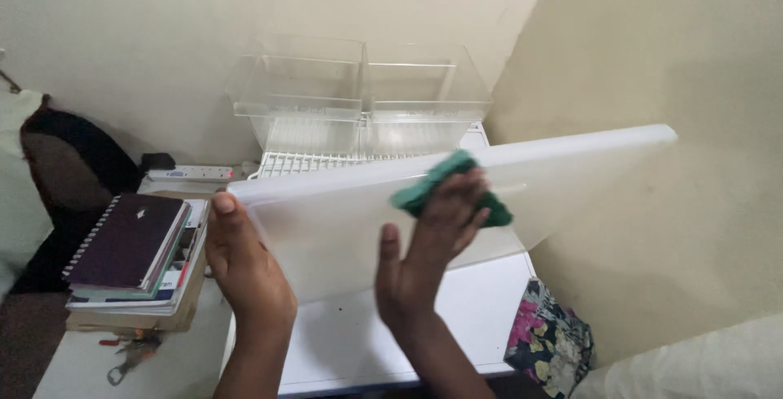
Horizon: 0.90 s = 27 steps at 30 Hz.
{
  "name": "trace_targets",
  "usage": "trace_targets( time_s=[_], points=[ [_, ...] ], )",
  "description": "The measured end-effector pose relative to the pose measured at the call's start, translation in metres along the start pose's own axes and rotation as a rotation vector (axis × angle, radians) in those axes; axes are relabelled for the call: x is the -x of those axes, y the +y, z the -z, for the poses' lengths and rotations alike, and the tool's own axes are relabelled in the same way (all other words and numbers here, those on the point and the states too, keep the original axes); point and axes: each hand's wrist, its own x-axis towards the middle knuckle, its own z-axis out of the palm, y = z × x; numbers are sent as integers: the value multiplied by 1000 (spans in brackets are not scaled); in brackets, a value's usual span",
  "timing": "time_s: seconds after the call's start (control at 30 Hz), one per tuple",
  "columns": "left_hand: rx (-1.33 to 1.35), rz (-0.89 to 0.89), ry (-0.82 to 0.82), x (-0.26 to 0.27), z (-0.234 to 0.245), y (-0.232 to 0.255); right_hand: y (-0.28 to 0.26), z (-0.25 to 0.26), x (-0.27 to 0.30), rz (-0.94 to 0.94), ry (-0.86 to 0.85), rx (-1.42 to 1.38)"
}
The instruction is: Wiping down a white plastic tray using a green sponge.
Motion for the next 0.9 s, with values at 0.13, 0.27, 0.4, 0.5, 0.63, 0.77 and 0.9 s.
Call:
trace_targets(
  time_s=[0.13,0.27,0.4,0.5,0.63,0.77,0.9],
  points=[
    [43,7,-33,-4,-2,5,-38,-14,21,413,-270,235],
    [18,87,-25,6,-1,5,-29,-13,17,523,-210,247],
    [68,-56,-9,3,13,-11,21,-5,14,391,-89,274],
    [61,-59,3,4,8,-7,47,18,-6,171,72,198],
    [-60,-14,10,4,-9,12,46,40,-29,-19,286,-3],
    [-42,-46,5,2,0,0,32,19,-21,-19,336,-213],
    [-39,-50,-15,0,-2,0,-14,12,-16,307,140,-105]
  ],
)
